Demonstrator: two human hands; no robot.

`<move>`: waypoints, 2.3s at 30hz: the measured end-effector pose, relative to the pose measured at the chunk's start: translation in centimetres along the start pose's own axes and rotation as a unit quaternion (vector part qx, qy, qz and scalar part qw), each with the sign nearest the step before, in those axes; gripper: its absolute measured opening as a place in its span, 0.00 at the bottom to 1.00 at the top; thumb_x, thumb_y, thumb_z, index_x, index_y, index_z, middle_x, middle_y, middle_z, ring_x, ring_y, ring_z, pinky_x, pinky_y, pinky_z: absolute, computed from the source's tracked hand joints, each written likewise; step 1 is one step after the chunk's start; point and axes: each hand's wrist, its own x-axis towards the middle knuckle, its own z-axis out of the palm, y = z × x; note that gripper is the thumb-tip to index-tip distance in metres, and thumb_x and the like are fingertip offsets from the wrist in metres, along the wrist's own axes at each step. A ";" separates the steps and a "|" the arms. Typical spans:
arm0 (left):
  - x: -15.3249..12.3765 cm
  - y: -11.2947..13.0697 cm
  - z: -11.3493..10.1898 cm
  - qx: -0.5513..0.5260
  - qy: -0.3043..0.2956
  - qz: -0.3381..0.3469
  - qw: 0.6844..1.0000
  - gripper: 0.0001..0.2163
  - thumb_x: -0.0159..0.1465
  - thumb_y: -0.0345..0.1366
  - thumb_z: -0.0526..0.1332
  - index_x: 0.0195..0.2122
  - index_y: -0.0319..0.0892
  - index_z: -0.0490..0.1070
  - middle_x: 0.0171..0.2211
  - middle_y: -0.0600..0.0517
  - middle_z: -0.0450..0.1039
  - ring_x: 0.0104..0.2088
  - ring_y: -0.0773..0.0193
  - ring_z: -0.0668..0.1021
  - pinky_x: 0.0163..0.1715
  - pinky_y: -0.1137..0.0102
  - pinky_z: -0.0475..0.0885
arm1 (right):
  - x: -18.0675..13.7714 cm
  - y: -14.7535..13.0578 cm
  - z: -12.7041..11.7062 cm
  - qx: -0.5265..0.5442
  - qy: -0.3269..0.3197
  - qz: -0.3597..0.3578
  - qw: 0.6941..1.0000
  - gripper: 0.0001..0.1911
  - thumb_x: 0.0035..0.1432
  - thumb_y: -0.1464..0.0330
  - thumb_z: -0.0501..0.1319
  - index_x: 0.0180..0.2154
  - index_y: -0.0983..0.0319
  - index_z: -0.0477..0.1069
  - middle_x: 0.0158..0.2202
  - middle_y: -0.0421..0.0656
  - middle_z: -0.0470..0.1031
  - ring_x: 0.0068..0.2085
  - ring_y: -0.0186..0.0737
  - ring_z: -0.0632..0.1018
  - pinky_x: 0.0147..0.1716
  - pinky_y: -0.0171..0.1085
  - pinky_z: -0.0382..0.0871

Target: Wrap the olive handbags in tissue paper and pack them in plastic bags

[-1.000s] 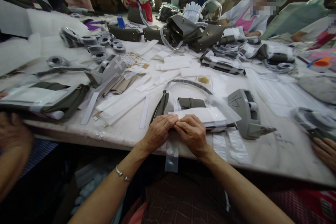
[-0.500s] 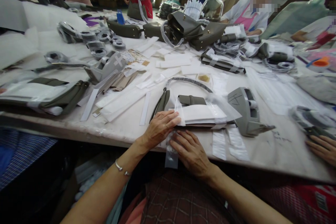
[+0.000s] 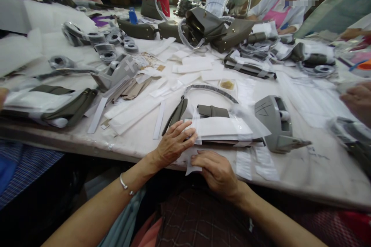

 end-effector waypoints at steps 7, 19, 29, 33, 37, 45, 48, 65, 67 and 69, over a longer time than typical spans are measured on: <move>0.4 2.0 -1.9 -0.078 -0.035 -0.117 0.989 0.16 0.66 0.34 0.60 0.55 0.42 0.68 0.55 0.48 0.73 0.63 0.50 0.66 0.66 0.50 0.56 | 5.1 0.7 -3.5 -0.098 -0.008 -0.032 0.995 0.12 0.61 0.78 0.55 0.42 0.59 0.73 0.38 0.43 0.81 0.40 0.38 0.79 0.43 0.40 0.70; 2.3 4.0 0.1 -0.121 0.109 -0.275 0.947 0.05 0.65 0.36 0.63 0.33 0.43 0.71 0.34 0.53 0.78 0.47 0.57 0.76 0.56 0.55 0.64 | 7.2 3.2 -3.9 -0.044 -0.082 0.138 0.986 0.06 0.65 0.70 0.56 0.36 0.60 0.72 0.28 0.38 0.77 0.27 0.34 0.76 0.28 0.32 0.68; 0.8 1.6 -0.2 -0.177 0.086 -0.205 0.959 0.04 0.68 0.36 0.60 0.41 0.46 0.74 0.40 0.53 0.80 0.51 0.61 0.76 0.61 0.57 0.61 | 4.6 2.8 -4.4 0.020 -0.044 -0.038 0.998 0.11 0.63 0.75 0.54 0.45 0.61 0.71 0.40 0.46 0.81 0.43 0.42 0.82 0.48 0.42 0.77; 0.0 0.6 -0.6 -0.167 0.040 -0.162 0.972 0.10 0.69 0.29 0.56 0.46 0.47 0.75 0.44 0.53 0.79 0.55 0.63 0.75 0.64 0.59 0.60 | 3.9 2.0 -4.7 0.022 -0.042 -0.030 0.998 0.10 0.63 0.74 0.55 0.45 0.60 0.71 0.39 0.46 0.82 0.44 0.43 0.82 0.49 0.44 0.77; 0.0 0.6 -0.2 -0.139 0.064 -0.142 0.978 0.11 0.69 0.28 0.55 0.45 0.47 0.75 0.44 0.53 0.80 0.54 0.63 0.75 0.63 0.59 0.60 | 3.8 0.6 -4.1 0.009 -0.084 -0.058 0.995 0.10 0.63 0.76 0.54 0.44 0.62 0.70 0.37 0.46 0.82 0.42 0.40 0.82 0.48 0.37 0.76; -0.1 1.0 0.3 -0.067 0.065 -0.125 0.988 0.12 0.68 0.29 0.56 0.47 0.49 0.75 0.44 0.53 0.79 0.52 0.60 0.75 0.62 0.56 0.62 | 4.2 -1.0 -4.1 -0.021 -0.103 -0.054 0.993 0.10 0.62 0.77 0.53 0.42 0.60 0.69 0.34 0.44 0.80 0.36 0.39 0.81 0.39 0.34 0.76; -0.2 1.2 0.2 -0.052 0.056 -0.118 0.990 0.12 0.68 0.29 0.57 0.48 0.48 0.74 0.46 0.52 0.79 0.53 0.59 0.75 0.62 0.55 0.61 | 5.7 -0.4 -4.5 -0.047 -0.091 -0.056 0.993 0.10 0.62 0.77 0.53 0.40 0.59 0.69 0.38 0.46 0.80 0.41 0.40 0.81 0.43 0.36 0.76; 2.7 4.2 0.1 -0.106 0.093 -0.338 0.930 0.04 0.67 0.35 0.58 0.35 0.44 0.70 0.34 0.52 0.75 0.48 0.57 0.76 0.62 0.49 0.58 | 8.8 3.7 -3.6 -0.067 -0.033 0.096 0.993 0.07 0.65 0.70 0.58 0.35 0.60 0.74 0.33 0.41 0.77 0.34 0.37 0.78 0.36 0.34 0.71; 3.0 4.2 0.6 -0.086 0.099 -0.340 0.931 0.06 0.68 0.34 0.57 0.33 0.43 0.69 0.33 0.51 0.74 0.46 0.57 0.76 0.61 0.50 0.60 | 9.1 4.5 -3.5 -0.081 -0.031 0.089 0.992 0.06 0.64 0.71 0.60 0.34 0.60 0.75 0.35 0.43 0.77 0.38 0.39 0.78 0.40 0.36 0.71; 3.2 4.1 0.8 -0.069 0.096 -0.340 0.933 0.06 0.67 0.34 0.57 0.31 0.43 0.68 0.31 0.51 0.72 0.44 0.57 0.76 0.60 0.51 0.62 | 9.3 5.2 -3.4 -0.098 -0.045 0.098 0.989 0.06 0.62 0.71 0.63 0.32 0.59 0.76 0.34 0.42 0.76 0.38 0.40 0.77 0.40 0.38 0.70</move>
